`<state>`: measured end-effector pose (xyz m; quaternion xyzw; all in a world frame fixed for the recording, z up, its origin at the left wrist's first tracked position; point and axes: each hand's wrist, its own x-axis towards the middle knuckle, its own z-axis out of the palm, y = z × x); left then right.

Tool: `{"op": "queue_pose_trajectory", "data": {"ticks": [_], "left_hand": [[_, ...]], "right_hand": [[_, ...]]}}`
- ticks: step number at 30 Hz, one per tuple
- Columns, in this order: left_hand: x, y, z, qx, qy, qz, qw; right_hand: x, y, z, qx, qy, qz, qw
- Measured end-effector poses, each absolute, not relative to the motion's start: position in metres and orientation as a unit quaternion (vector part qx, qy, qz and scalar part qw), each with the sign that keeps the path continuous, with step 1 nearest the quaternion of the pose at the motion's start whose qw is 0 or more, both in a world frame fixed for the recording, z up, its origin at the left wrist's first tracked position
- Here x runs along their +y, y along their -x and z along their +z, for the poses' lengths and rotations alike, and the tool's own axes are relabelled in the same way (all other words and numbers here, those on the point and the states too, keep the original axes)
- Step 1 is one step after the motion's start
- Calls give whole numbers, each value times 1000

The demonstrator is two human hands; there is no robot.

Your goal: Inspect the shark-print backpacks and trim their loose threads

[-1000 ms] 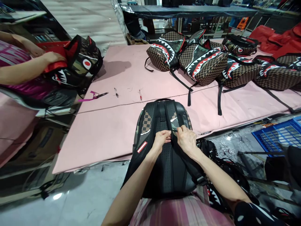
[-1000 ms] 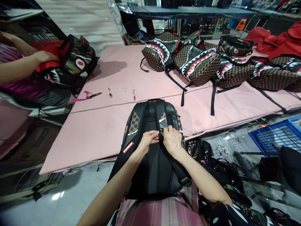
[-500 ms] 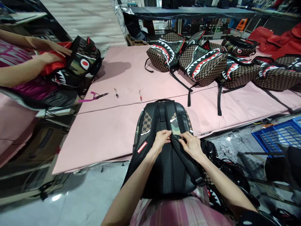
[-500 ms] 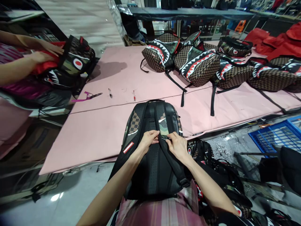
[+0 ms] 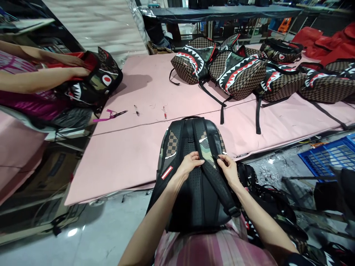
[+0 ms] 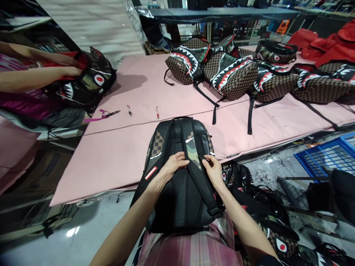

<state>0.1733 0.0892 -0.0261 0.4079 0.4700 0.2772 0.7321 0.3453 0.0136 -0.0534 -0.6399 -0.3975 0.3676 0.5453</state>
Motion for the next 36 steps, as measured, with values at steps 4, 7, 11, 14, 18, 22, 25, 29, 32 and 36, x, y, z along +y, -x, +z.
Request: {"op": "queue_pose_trajectory", "data": {"ticks": [4, 7, 11, 14, 18, 22, 25, 29, 32, 36], "left_hand": [[94, -179, -27, 519, -372, 292, 712], [99, -183, -29, 539, -348, 304, 704], [83, -178, -22, 529, -343, 326, 705], [52, -155, -10, 540, -441, 350, 626], [24, -100, 3, 632, -542, 388, 396], [28, -60, -4, 676, -469, 401, 404], [32, -55, -13, 598, -406, 383, 575], [26, -60, -17, 558, -365, 384, 639], [23, -60, -18, 555, -342, 397, 646], [24, -58, -26, 555, -327, 418, 641]], "right_hand": [[14, -345, -55, -396, 643, 367, 543], [14, -345, -55, -396, 644, 364, 544], [14, -346, -53, -387, 637, 366, 557], [13, -347, -52, -374, 634, 373, 565], [13, -347, -53, -362, 631, 377, 573], [14, -346, -54, -374, 620, 382, 574], [14, -345, -56, -384, 626, 377, 564], [14, -346, -61, -395, 638, 367, 549], [14, -347, -63, -400, 644, 361, 543], [15, -347, -64, -404, 645, 362, 538]]}}
